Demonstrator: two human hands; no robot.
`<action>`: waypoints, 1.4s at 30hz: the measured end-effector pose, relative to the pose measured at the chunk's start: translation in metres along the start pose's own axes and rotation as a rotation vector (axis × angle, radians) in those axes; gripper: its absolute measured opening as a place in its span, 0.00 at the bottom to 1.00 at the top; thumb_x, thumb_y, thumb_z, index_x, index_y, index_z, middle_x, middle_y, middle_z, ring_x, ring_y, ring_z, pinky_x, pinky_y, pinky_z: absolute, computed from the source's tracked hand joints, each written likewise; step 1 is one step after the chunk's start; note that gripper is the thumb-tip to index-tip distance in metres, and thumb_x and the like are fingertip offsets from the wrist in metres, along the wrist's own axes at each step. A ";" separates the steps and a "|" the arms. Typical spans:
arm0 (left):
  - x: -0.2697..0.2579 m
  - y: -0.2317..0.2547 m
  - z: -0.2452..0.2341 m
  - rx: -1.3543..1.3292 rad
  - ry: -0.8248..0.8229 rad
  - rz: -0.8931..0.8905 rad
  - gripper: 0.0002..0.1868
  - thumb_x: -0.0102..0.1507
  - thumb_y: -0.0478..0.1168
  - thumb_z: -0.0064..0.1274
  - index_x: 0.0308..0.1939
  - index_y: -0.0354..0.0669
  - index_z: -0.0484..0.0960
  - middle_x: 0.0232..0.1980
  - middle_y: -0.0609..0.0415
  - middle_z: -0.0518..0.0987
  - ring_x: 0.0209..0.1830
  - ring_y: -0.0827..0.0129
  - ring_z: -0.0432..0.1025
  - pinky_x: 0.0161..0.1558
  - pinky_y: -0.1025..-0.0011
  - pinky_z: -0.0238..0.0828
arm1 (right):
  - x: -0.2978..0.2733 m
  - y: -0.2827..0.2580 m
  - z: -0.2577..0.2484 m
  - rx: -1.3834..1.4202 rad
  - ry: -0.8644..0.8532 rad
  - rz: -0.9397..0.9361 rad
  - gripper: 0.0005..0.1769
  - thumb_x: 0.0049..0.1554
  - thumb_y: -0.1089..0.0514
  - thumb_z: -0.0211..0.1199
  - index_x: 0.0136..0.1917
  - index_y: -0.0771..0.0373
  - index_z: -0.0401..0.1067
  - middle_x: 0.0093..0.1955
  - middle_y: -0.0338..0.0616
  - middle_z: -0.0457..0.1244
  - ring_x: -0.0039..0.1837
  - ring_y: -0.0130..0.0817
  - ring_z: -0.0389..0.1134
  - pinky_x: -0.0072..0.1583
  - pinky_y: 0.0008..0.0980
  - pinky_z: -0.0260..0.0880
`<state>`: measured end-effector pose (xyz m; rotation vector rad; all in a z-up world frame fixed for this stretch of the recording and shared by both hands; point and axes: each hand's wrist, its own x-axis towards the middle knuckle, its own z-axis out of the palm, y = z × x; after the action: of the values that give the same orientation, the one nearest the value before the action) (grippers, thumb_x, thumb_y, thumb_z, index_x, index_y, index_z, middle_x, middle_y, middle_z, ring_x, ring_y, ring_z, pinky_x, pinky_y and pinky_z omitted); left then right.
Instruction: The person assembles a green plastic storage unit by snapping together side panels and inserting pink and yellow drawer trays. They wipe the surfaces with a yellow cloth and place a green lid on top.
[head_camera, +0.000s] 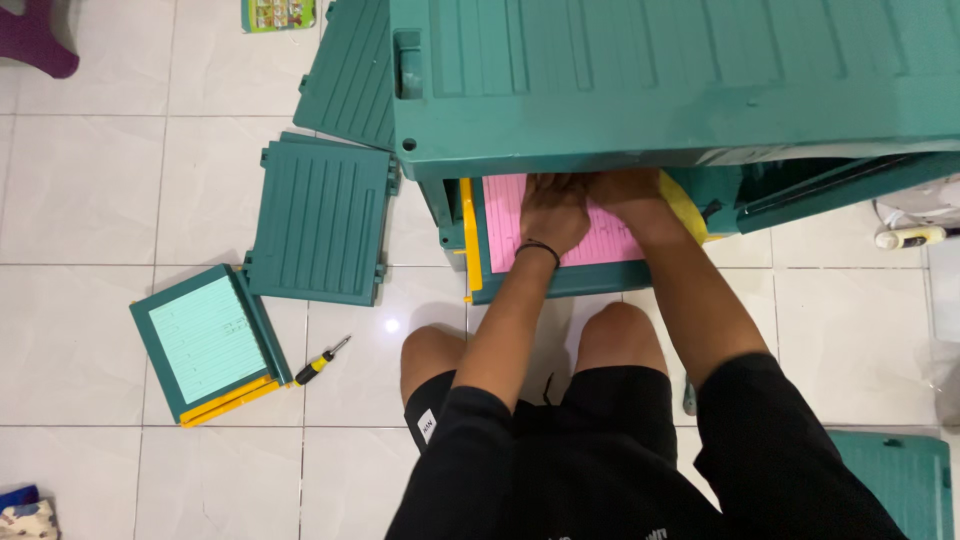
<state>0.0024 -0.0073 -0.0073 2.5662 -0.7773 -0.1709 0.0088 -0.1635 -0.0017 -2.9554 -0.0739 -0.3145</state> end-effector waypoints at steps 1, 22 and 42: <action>0.001 0.001 -0.001 -0.035 0.061 0.017 0.25 0.61 0.41 0.42 0.62 0.45 0.79 0.71 0.51 0.71 0.75 0.55 0.56 0.77 0.50 0.37 | -0.010 -0.005 -0.009 -0.018 -0.033 0.015 0.22 0.60 0.47 0.59 0.63 0.59 0.74 0.62 0.55 0.65 0.63 0.59 0.64 0.62 0.62 0.62; 0.001 -0.007 0.007 -0.092 0.163 0.072 0.31 0.58 0.43 0.47 0.66 0.38 0.74 0.69 0.48 0.73 0.74 0.54 0.59 0.77 0.52 0.42 | -0.116 -0.072 -0.079 -0.076 0.017 -0.092 0.23 0.55 0.55 0.60 0.63 0.62 0.74 0.68 0.47 0.61 0.63 0.50 0.61 0.60 0.51 0.60; 0.010 -0.014 0.015 -0.154 0.135 0.033 0.37 0.56 0.42 0.52 0.70 0.37 0.67 0.74 0.46 0.65 0.78 0.55 0.52 0.78 0.55 0.37 | -0.129 -0.052 -0.066 0.031 0.044 -0.112 0.28 0.53 0.57 0.58 0.67 0.58 0.75 0.76 0.48 0.57 0.79 0.56 0.52 0.72 0.61 0.48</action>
<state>0.0134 -0.0083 -0.0267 2.3904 -0.7266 -0.0440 -0.1346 -0.1275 0.0426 -2.9179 -0.2379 -0.3893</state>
